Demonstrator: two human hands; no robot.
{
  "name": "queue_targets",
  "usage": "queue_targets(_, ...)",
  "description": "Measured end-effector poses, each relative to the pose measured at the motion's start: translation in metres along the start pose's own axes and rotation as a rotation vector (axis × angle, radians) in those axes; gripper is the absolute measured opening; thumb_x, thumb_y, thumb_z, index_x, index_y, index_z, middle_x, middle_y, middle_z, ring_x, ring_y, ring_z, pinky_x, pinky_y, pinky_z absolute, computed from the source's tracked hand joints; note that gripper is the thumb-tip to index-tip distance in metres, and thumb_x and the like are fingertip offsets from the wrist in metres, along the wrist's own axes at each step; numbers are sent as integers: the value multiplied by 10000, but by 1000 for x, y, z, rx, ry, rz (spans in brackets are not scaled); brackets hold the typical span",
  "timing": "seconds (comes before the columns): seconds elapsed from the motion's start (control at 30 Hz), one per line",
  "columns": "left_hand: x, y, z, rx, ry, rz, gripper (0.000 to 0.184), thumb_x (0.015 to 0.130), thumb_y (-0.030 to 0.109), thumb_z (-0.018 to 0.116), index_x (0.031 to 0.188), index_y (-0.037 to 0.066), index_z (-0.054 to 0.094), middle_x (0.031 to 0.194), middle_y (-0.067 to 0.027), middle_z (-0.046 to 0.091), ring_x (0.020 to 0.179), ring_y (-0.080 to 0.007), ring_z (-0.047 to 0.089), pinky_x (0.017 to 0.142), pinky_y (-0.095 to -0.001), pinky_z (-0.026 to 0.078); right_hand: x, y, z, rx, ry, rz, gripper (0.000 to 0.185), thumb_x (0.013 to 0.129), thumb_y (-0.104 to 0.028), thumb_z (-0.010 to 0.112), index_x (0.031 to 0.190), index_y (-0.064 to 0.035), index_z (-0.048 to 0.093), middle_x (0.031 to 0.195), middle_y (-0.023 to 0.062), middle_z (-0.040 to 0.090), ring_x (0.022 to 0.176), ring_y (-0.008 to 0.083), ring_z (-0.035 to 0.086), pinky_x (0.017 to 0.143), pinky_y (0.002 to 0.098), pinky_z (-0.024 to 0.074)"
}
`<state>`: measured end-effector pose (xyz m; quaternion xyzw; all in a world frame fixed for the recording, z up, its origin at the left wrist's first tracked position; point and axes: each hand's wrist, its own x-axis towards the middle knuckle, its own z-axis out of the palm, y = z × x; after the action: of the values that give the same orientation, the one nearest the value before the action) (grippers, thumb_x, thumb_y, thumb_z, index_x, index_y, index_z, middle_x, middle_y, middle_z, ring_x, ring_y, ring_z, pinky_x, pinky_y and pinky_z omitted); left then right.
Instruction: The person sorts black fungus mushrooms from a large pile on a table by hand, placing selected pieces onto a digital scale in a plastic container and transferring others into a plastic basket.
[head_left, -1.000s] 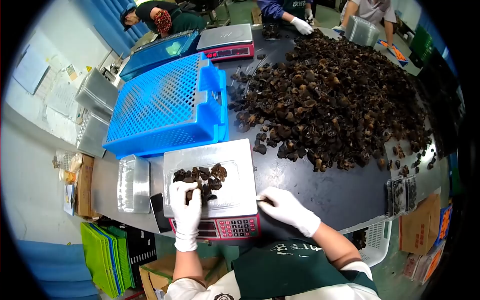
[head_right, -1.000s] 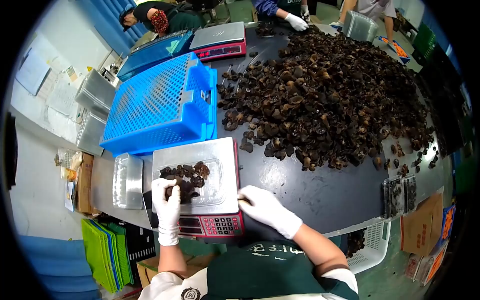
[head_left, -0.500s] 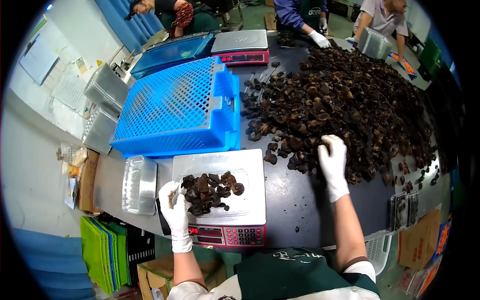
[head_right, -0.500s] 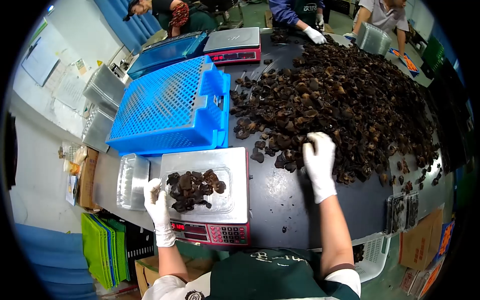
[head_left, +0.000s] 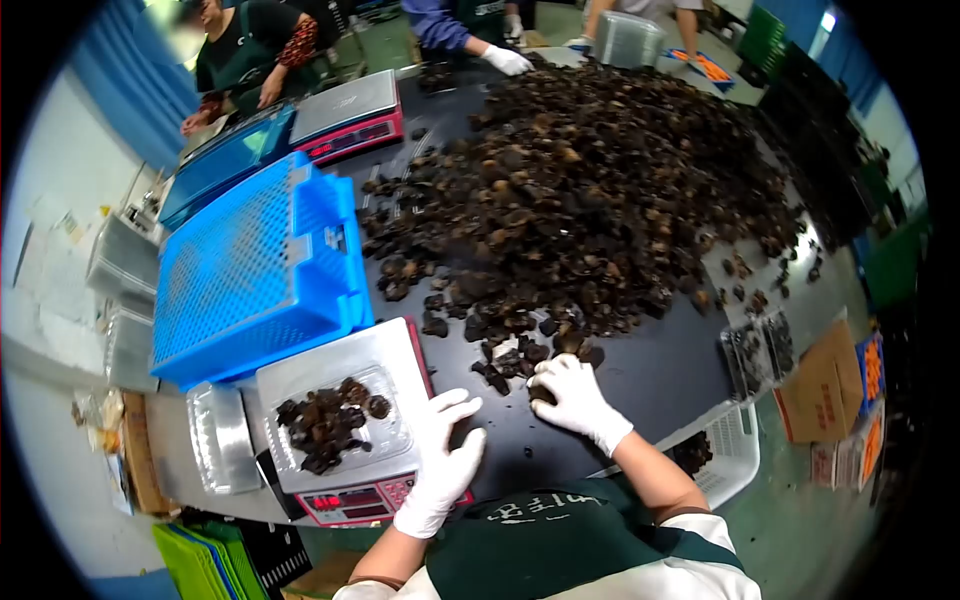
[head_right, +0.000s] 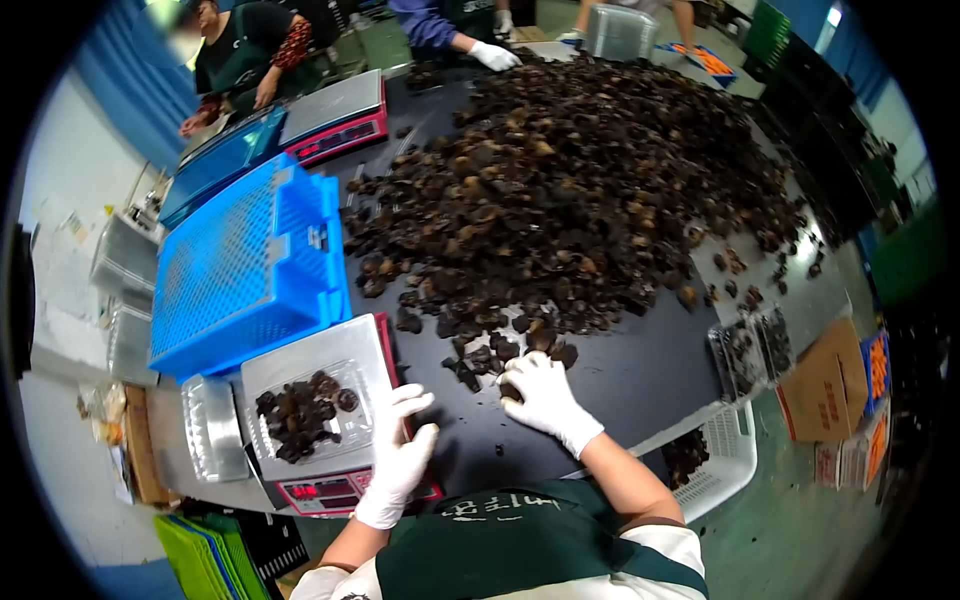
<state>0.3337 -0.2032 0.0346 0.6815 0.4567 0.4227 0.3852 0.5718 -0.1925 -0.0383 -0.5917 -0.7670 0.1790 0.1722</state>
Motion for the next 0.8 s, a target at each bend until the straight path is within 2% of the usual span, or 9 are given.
queue_targets(0.1, 1, -27, 47, 184, -226, -69, 577, 734, 152, 700, 1287, 132, 538, 1425, -180, 360, 1307, -388, 324, 1085, -452, 297, -34, -1, -6, 0, 150, -53, 239, 692, -288, 691, 894, -165, 660, 1111, 1, 591, 1106, 252, 471, 967, 432, 323)
queue_targets(0.2, 5, -51, 77, 482, -300, -42, 663, 725, 265, 695, 1348, 179, 484, 1483, -194, 263, 1308, -517, 225, 1068, -562, 248, -52, 17, -11, -43, 410, 150, 232, 645, -196, 722, 863, -154, 653, 1094, 35, 589, 1091, 268, 479, 956, 434, 337)
queue_targets(0.3, -3, -63, 90, 609, -398, 78, 587, 712, 246, 703, 1273, 165, 550, 1414, -189, 384, 1298, -496, 274, 1097, -539, 233, -74, 33, -2, -41, 443, 243, 191, 648, -186, 717, 825, -147, 657, 1121, 89, 583, 1096, 309, 489, 956, 433, 353)
queue_targets(0.37, -15, -61, 92, 623, -444, 206, 425, 701, 225, 693, 1115, 151, 630, 1239, -139, 539, 1170, -441, 438, 1005, -524, 357, -93, 23, 4, 3, 356, 168, 132, 653, -155, 705, 770, -142, 647, 1173, 109, 585, 1082, 327, 514, 953, 431, 379)
queue_targets(0.43, -22, -57, 86, 600, -519, 236, 330, 700, 210, 686, 1021, 140, 662, 1213, -122, 552, 1130, -400, 472, 944, -492, 409, -107, 17, 3, 105, 279, 60, 110, 653, -153, 703, 741, -145, 638, 1131, 110, 593, 1064, 329, 511, 943, 444, 379)
queue_targets(0.5, -22, -57, 81, 508, -454, 290, 149, 713, 151, 663, 858, 118, 674, 951, -66, 640, 941, -299, 561, 863, -410, 444, -113, 13, 1, 134, 329, 61, 102, 648, -122, 704, 703, -133, 618, 1071, 95, 612, 1064, 323, 517, 928, 433, 390)
queue_targets(0.57, -21, -59, 76, 449, -464, 224, 114, 721, 134, 656, 834, 116, 657, 850, -57, 624, 856, -281, 560, 784, -394, 444, -113, 19, -2, 88, 506, 93, 120, 640, -98, 708, 686, -124, 600, 1030, 79, 617, 1045, 315, 527, 904, 427, 405)
queue_targets(0.7, -8, -47, 85, 348, -369, 112, 172, 784, 83, 611, 954, 82, 641, 937, -88, 618, 882, -296, 565, 797, -378, 461, -106, 48, -5, 61, 706, 320, 254, 694, -86, 681, 944, -107, 638, 1116, 110, 586, 1071, 330, 520, 924, 439, 406)
queue_targets(0.8, -3, -53, 99, 341, -445, 202, 386, 800, 75, 599, 1186, 92, 578, 1142, -134, 585, 966, -302, 570, 857, -375, 471, -98, 61, -4, 6, 553, 333, 471, 731, -117, 659, 1197, -110, 590, 1265, 138, 521, 1176, 363, 460, 999, 451, 373)
